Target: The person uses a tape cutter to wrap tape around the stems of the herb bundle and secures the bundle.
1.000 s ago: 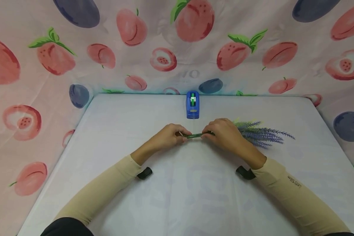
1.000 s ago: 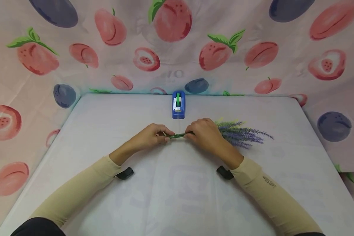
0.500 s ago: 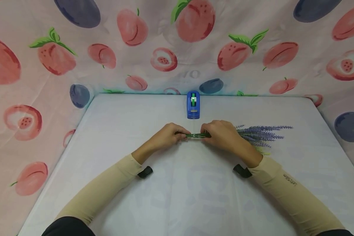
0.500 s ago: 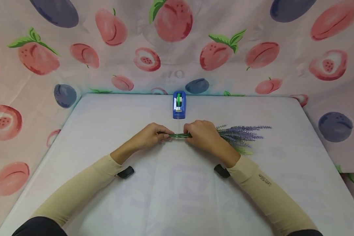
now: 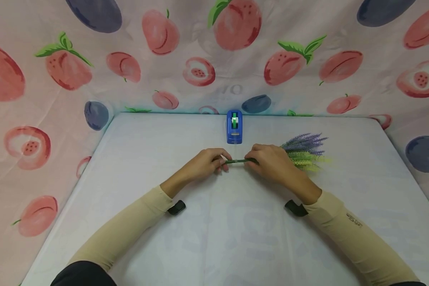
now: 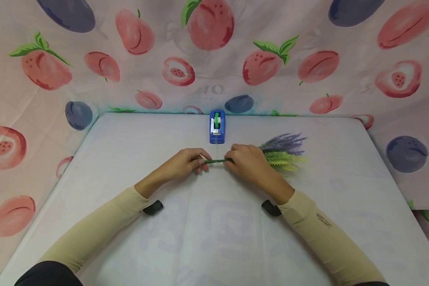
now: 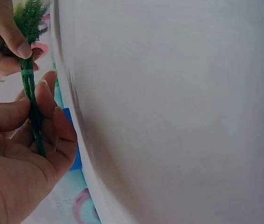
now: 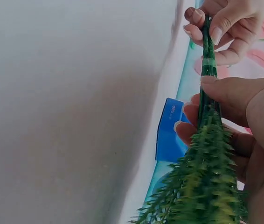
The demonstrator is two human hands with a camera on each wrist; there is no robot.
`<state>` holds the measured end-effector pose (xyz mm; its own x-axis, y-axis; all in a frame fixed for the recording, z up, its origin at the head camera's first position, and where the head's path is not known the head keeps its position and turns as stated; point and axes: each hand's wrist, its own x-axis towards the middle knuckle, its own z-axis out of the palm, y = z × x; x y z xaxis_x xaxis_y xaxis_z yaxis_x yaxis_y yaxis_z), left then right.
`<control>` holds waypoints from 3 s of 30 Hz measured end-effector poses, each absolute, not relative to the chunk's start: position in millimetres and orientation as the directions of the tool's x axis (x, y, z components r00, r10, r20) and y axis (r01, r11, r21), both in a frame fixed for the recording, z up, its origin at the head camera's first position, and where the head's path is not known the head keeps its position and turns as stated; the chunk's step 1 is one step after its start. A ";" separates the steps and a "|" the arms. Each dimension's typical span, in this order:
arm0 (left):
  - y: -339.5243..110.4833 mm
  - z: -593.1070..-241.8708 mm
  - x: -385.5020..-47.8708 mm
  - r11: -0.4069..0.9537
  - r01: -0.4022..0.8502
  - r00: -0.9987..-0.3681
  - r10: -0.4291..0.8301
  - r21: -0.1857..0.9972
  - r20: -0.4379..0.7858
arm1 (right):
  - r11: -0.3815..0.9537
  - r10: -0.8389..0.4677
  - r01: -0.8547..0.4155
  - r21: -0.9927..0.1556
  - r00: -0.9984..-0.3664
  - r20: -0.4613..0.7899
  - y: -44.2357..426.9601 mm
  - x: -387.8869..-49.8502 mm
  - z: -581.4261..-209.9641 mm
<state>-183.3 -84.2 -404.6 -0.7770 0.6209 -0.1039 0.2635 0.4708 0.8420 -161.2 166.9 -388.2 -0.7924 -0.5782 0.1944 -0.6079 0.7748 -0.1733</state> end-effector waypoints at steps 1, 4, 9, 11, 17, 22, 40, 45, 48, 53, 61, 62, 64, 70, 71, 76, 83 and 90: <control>-84.1 -404.3 -183.3 0.472 0.259 -0.779 0.618 0.843 -0.107 | 0.774 -0.578 -0.609 -0.174 -0.791 0.199 166.9 -161.6 -387.7; -84.3 -403.4 -183.6 0.485 0.254 -0.784 0.610 0.837 -0.115 | 0.767 -0.585 -0.620 -0.167 -0.782 0.214 167.1 -163.3 -386.9; -85.1 -402.0 -186.0 0.529 0.310 -0.801 0.592 0.790 -0.082 | 0.772 -0.579 -0.612 -0.172 -0.789 0.206 167.6 -166.6 -386.8; -85.2 -401.6 -187.0 0.537 0.329 -0.804 0.591 0.777 -0.068 | 0.777 -0.571 -0.603 -0.179 -0.796 0.202 167.5 -167.8 -386.4; -85.0 -398.2 -188.5 0.530 0.295 -0.804 0.587 0.795 -0.092 | 0.787 -0.563 -0.594 -0.167 -0.802 0.200 167.3 -171.6 -384.7; -84.9 -396.2 -189.4 0.527 0.260 -0.807 0.579 0.809 -0.118 | 0.789 -0.563 -0.593 -0.162 -0.803 0.198 166.5 -172.7 -384.4; -84.1 -395.8 -192.1 0.569 0.236 -0.824 0.547 0.788 -0.148 | 0.782 -0.571 -0.606 -0.144 -0.790 0.223 167.2 -171.5 -388.5; -84.2 -394.9 -194.0 0.586 0.280 -0.822 0.556 0.761 -0.126 | 0.784 -0.564 -0.601 -0.156 -0.795 0.225 167.0 -171.8 -386.6; -84.4 -395.0 -195.1 0.598 0.309 -0.824 0.557 0.740 -0.106 | 0.786 -0.559 -0.598 -0.159 -0.797 0.229 167.1 -172.4 -385.4; -84.0 -395.2 -197.2 0.611 0.322 -0.829 0.551 0.723 -0.096 | 0.780 -0.567 -0.608 -0.150 -0.787 0.242 167.4 -173.4 -384.9; -81.5 -392.7 -198.8 0.624 0.353 -0.819 0.566 0.698 -0.092 | 0.771 -0.573 -0.618 -0.150 -0.778 0.259 166.0 -174.8 -383.5; -81.1 -392.3 -198.9 0.624 0.358 -0.818 0.568 0.695 -0.088 | 0.772 -0.572 -0.618 -0.150 -0.778 0.260 165.8 -175.2 -383.1; -80.8 -392.3 -199.1 0.623 0.365 -0.817 0.570 0.692 -0.083 | 0.774 -0.570 -0.616 -0.145 -0.778 0.263 165.1 -176.1 -382.2; -80.9 -392.8 -199.8 0.625 0.368 -0.816 0.572 0.689 -0.083 | 0.784 -0.566 -0.610 -0.118 -0.779 0.270 164.5 -180.2 -381.0; -80.9 -393.1 -200.2 0.626 0.369 -0.816 0.572 0.687 -0.082 | 0.785 -0.565 -0.608 -0.117 -0.782 0.264 164.3 -180.7 -380.7; -81.0 -395.5 -201.8 0.622 0.384 -0.818 0.572 0.682 -0.061 | 0.801 -0.565 -0.590 -0.100 -0.801 0.199 162.6 -181.7 -377.6; -82.0 -395.0 -201.5 0.602 0.391 -0.813 0.581 0.696 -0.045 | 0.825 -0.545 -0.558 -0.087 -0.827 0.138 160.3 -183.1 -376.3; -81.7 -393.6 -201.4 0.595 0.354 -0.830 0.556 0.721 -0.051 | 0.816 -0.555 -0.573 -0.075 -0.813 0.178 162.4 -183.2 -380.2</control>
<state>-201.4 -81.7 -393.6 -0.8296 0.5559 -0.0512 0.3544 0.5953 0.7211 -183.2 162.4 -380.2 -0.8127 -0.5547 0.1783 -0.5733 0.8159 -0.0747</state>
